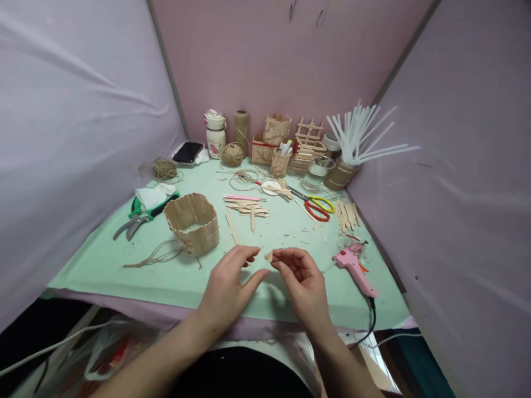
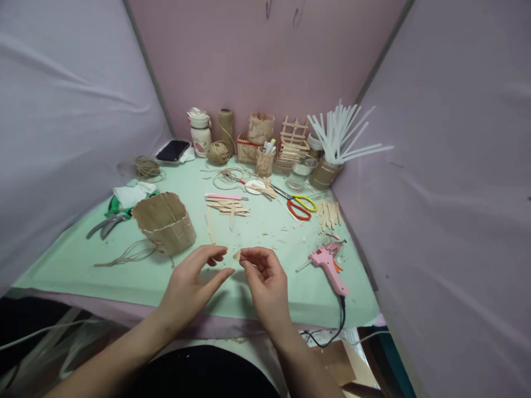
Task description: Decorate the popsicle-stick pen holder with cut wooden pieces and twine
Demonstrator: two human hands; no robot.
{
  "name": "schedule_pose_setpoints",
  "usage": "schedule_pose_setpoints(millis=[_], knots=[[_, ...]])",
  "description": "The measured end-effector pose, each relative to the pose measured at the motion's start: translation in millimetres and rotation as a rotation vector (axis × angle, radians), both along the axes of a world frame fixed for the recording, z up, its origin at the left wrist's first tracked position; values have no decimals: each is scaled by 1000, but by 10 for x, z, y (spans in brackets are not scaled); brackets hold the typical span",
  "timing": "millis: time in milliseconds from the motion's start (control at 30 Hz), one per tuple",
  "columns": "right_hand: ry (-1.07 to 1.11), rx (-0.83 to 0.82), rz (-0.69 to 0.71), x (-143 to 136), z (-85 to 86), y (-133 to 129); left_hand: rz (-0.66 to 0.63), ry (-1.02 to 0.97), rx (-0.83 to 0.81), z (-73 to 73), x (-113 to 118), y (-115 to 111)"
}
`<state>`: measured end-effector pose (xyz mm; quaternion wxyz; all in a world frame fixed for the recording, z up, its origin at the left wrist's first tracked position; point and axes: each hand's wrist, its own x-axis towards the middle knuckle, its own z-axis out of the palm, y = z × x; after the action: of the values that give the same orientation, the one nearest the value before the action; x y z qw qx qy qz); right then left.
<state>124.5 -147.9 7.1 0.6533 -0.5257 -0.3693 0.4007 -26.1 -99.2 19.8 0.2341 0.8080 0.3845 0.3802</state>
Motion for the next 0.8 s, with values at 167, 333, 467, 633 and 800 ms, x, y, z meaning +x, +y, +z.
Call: schedule_pose_setpoints(millis=[167, 333, 467, 633, 800], knots=[[-91, 33, 35, -105, -48, -39, 14, -72, -186, -82, 93, 64], [-143, 72, 80, -124, -125, -63, -6, -113, -223, -90, 79, 51], [-217, 97, 87, -109, -128, -89, 2, -149, -259, -109, 82, 42], [-278, 230, -115, -3, 63, -145, -55, -476, -928, -105, 26, 101], [-321, 290, -350, 165, 216, -167, -192, -952, -1597, -129, -57, 182]])
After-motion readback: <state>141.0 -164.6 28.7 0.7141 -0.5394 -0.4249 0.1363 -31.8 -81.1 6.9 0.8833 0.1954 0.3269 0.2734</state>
